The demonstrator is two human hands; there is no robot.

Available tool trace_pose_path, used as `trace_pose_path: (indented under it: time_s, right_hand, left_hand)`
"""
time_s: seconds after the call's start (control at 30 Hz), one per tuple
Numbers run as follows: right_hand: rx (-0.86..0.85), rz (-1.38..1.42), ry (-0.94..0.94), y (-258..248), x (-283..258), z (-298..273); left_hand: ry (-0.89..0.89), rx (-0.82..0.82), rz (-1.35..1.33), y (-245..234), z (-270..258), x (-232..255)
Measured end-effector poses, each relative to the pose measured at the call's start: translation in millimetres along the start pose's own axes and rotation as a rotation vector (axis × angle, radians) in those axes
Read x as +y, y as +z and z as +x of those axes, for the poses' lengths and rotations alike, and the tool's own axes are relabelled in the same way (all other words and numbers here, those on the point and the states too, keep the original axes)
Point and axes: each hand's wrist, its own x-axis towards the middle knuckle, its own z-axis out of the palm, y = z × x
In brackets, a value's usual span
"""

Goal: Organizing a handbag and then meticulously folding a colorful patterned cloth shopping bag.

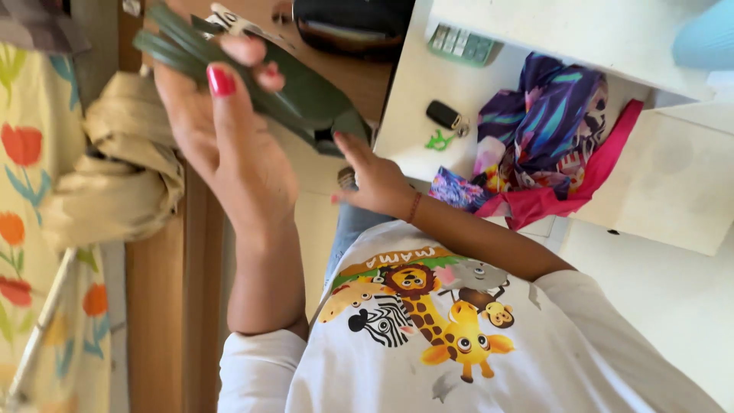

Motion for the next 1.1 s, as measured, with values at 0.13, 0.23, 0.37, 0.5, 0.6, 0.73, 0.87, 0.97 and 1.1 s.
trace_pose_path:
  time_s: [0.13,0.23,0.37,0.5,0.6,0.73,0.87,0.97,1.1]
  right_hand:
    - [0.478,-0.218,0.003,-17.5,40.6,56.7]
    - [0.666,-0.351,-0.005,-57.3,64.2,102.9]
    - [0.830,-0.437,-0.016,-91.6,84.4,145.5]
    - [0.841,-0.519,0.034,-88.4,97.4,168.4]
    - [0.839,-0.542,0.088,-73.1,101.3,174.6]
    - [0.833,-0.523,0.216,-74.6,92.6,175.4]
    - [0.758,-0.505,0.327,-89.1,65.0,168.8]
    - [0.684,-0.524,0.393,-90.6,48.2,158.3]
    - [0.585,-0.548,0.468,-81.2,41.6,144.4]
  left_hand:
    - [-0.066,-0.069,-0.074,17.5,62.8,-9.2]
    - [-0.149,-0.101,-0.053,0.3,111.1,-32.1]
    - [-0.237,-0.165,-0.171,-50.6,150.9,-69.4]
    - [-0.211,-0.223,-0.064,-80.0,171.4,-125.3]
    - [-0.199,-0.137,0.143,-138.0,150.4,-190.9]
    - [-0.428,-0.041,0.298,-211.9,88.5,-275.2]
    - [-0.836,-0.126,0.632,-239.2,39.2,-327.2]
    - [-0.976,-0.219,0.672,-240.2,25.1,-343.4]
    - [-1.068,-0.322,0.772,-230.8,19.0,-339.9]
